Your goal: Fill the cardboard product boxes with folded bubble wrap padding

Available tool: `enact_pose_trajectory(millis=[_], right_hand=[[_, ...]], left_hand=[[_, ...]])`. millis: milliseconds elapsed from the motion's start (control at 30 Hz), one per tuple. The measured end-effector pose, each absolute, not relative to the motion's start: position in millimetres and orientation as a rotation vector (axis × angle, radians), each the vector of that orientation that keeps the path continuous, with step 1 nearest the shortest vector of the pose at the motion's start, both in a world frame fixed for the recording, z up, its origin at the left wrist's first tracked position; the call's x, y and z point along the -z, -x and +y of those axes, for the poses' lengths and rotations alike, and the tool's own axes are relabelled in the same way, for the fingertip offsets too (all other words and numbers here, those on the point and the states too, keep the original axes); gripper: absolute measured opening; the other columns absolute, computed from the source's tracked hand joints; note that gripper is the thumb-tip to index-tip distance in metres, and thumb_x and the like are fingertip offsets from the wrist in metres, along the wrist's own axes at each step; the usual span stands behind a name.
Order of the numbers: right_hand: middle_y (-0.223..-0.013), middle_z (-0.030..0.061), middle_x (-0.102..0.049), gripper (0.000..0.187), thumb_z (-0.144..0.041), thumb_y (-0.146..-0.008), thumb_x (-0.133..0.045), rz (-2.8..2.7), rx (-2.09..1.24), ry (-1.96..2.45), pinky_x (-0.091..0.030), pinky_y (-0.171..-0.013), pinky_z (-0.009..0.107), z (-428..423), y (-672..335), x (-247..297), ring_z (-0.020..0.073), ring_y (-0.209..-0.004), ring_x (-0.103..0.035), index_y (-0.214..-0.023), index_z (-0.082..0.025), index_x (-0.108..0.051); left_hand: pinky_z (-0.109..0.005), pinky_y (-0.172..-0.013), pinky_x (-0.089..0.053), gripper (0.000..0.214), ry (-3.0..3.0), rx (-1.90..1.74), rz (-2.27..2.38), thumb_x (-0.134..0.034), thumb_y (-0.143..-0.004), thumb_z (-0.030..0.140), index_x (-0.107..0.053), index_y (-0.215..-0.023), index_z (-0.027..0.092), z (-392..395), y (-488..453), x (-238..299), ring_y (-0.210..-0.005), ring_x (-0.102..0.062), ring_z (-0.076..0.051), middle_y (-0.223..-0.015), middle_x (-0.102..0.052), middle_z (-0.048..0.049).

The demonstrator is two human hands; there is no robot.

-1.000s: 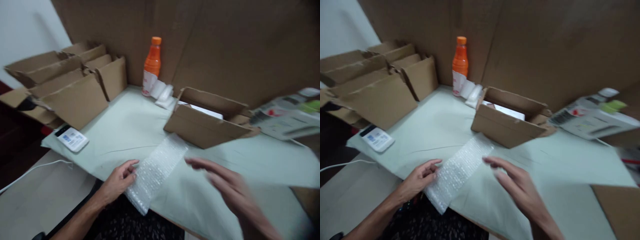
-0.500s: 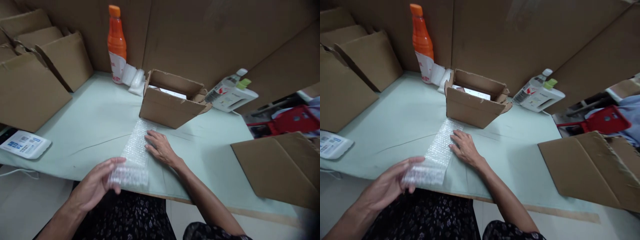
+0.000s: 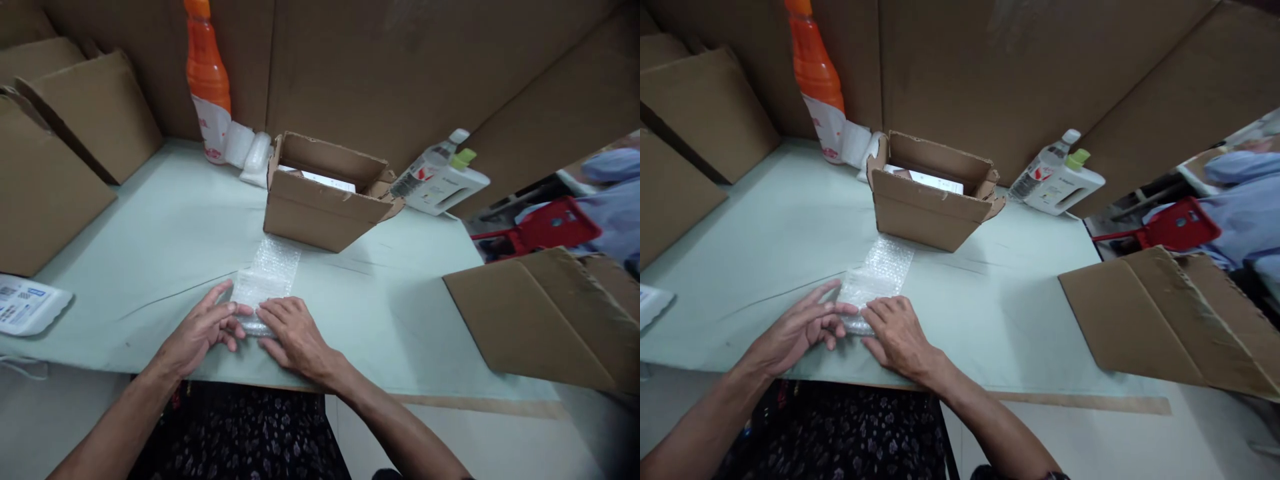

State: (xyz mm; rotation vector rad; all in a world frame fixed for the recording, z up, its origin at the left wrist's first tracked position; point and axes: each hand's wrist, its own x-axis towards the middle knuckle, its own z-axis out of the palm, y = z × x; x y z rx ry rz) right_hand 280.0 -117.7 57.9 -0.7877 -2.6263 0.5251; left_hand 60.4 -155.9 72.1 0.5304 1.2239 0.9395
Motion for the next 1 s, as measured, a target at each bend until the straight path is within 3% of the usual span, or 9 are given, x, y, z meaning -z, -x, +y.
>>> enact_pose_trajectory(millis=[100, 200, 267, 433, 633, 733, 867, 1000], right_hand=[[-0.113, 0.0099, -0.075, 0.018, -0.021, -0.099, -0.054, -2.524, -0.472, 0.840, -0.048, -0.091, 0.045, -118.9, -275.4, -44.2, 0.0258, -0.105, -0.066, -0.111, -0.020, -0.068], [-0.104, 0.0081, -0.077, 0.016, -0.021, -0.098, -0.055, -2.392, -0.542, 0.883, -0.049, -0.086, 0.043, -120.7, -277.5, -41.3, 0.0241, -0.097, -0.068, -0.105, -0.021, -0.069], [-0.101, 0.0067, -0.077, 0.013, -0.023, -0.096, -0.058, -2.328, -0.631, 0.911, -0.049, -0.085, 0.041, -122.6, -279.3, -42.2, 0.0232, -0.094, -0.068, -0.103, -0.022, -0.070], [-0.102, 0.0056, -0.077, 0.016, -0.027, -0.098, -0.059, -2.247, -0.721, 0.991, -0.049, -0.083, 0.038, -125.2, -285.3, -48.4, 0.0215, -0.094, -0.069, -0.109, -0.021, -0.068], [-0.120, 0.0124, -0.070, 0.023, -0.027, -0.095, -0.062, -2.354, -0.226, 0.954, -0.044, -0.092, 0.044, -127.1, -287.8, -55.4, 0.0274, -0.109, -0.061, -0.116, -0.018, -0.066], [-0.120, 0.0114, -0.071, 0.023, -0.027, -0.094, -0.065, -2.490, -0.175, 0.953, -0.041, -0.094, 0.046, -122.4, -282.7, -48.6, 0.0293, -0.110, -0.059, -0.114, -0.018, -0.066], [-0.106, 0.0068, -0.076, 0.018, -0.020, -0.096, -0.060, -2.442, -0.348, 0.992, -0.043, -0.089, 0.042, -116.9, -281.1, -43.9, 0.0239, -0.096, -0.064, -0.113, -0.019, -0.066], [-0.104, 0.0028, -0.078, 0.022, -0.022, -0.099, -0.059, -2.380, -0.666, 0.970, -0.047, -0.089, 0.037, -122.0, -287.3, -52.8, 0.0194, -0.093, -0.068, -0.120, -0.022, -0.064]], left_hand=[[-0.034, -0.066, -0.055, 0.079, -0.953, -1.012, 1.558, -0.068, -0.082, 0.040, -0.036, -0.150, 0.019, -171.2, -55.3, -69.1, -0.074, -0.065, -0.019, -0.108, -0.069, -0.0108], [-0.044, -0.099, -0.050, 0.056, -1.499, -1.020, 1.698, -0.069, -0.079, 0.033, -0.060, -0.133, 0.021, -182.0, -54.6, -62.7, -0.115, -0.062, -0.029, -0.132, -0.064, -0.0134], [-0.047, -0.111, -0.042, 0.039, -1.740, -0.987, 1.638, -0.065, -0.083, 0.030, -0.069, -0.121, 0.024, -183.0, -57.2, -57.5, -0.131, -0.054, -0.031, -0.136, -0.063, -0.0114], [-0.042, -0.093, -0.051, 0.027, -1.796, -0.916, 1.592, -0.052, -0.093, 0.029, -0.073, -0.107, 0.021, -167.9, -65.2, -47.0, -0.101, -0.066, -0.026, -0.101, -0.075, -0.0093], [-0.042, -0.086, -0.052, 0.029, -1.953, -0.916, 1.713, -0.053, -0.094, 0.027, -0.068, -0.116, 0.017, -145.3, -68.5, -33.8, -0.091, -0.065, -0.024, -0.099, -0.074, -0.0086], [-0.046, -0.091, -0.051, 0.031, -2.100, -1.022, 1.748, -0.054, -0.095, 0.026, -0.063, -0.122, 0.014, -143.8, -70.7, -30.0, -0.103, -0.062, -0.027, -0.110, -0.070, -0.0132], [-0.046, -0.102, -0.047, 0.036, -2.287, -1.058, 1.564, -0.058, -0.094, 0.021, -0.058, -0.130, 0.017, -157.3, -68.1, -35.5, -0.120, -0.056, -0.027, -0.127, -0.064, -0.0138], [-0.034, -0.088, -0.052, 0.033, -2.197, -1.030, 1.459, -0.052, -0.095, 0.014, -0.057, -0.127, 0.020, -171.9, -62.7, -43.8, -0.101, -0.062, -0.019, -0.107, -0.071, -0.0060]])
